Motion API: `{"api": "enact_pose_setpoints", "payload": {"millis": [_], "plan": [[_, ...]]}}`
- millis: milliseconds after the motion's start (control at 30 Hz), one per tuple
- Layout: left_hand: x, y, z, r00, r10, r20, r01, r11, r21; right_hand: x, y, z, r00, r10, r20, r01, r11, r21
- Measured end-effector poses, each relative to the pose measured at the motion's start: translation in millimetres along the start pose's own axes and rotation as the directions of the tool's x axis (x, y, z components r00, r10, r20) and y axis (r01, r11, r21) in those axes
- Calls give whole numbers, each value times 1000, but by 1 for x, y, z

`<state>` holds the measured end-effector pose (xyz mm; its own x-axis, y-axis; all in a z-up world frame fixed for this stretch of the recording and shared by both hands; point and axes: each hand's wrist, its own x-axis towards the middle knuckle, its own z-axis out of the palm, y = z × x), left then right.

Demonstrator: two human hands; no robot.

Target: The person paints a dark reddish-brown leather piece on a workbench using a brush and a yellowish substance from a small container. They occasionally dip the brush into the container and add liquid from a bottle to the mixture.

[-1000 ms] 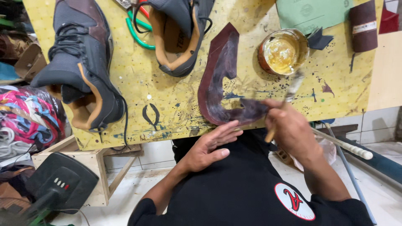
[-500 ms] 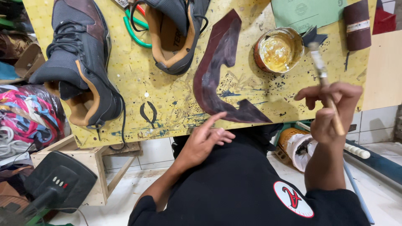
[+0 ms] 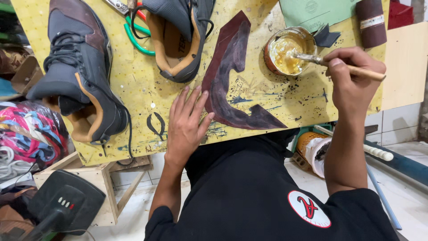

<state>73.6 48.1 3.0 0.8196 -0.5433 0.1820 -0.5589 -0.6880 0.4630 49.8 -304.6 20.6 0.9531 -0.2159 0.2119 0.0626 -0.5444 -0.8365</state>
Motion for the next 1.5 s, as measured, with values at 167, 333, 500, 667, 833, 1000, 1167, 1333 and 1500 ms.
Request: {"api": "enact_pose_setpoints", "payload": {"millis": [167, 333, 500, 667, 833, 1000, 1167, 1333, 1500], "plan": [[-5, -1, 0, 999, 10, -39, -12, 999, -51, 16, 4, -5, 984, 73, 164, -78, 997, 20], [-7, -1, -1, 994, 25, -103, -36, 993, -114, 21, 0, -9, 999, 34, -18, -32, 996, 80], [-8, -2, 0, 993, 23, -117, -38, 991, -131, 16, -15, 0, 967, 173, -189, -96, 928, 359], [-4, -5, -4, 996, 26, -86, -37, 990, -133, 5, -15, -13, 891, 428, -152, -335, 845, 417], [1, -6, -4, 997, 5, -71, -11, 997, -82, 9, -26, -13, 902, 427, 66, -422, 835, 354], [4, -6, -4, 997, 0, -74, -4, 998, -58, 31, -32, 20, 974, 203, 100, -226, 840, 494], [6, -5, -5, 997, -4, -75, 0, 998, -58, 66, -59, 51, 986, 58, 155, -71, 994, 80], [5, -6, -5, 998, -10, -69, 5, 998, -68, 83, -54, 61, 951, -148, 273, 187, 974, -125], [5, -6, -5, 998, -14, -64, 9, 997, -73, 85, -47, 55, 945, -129, 301, 166, 981, -100]]}}
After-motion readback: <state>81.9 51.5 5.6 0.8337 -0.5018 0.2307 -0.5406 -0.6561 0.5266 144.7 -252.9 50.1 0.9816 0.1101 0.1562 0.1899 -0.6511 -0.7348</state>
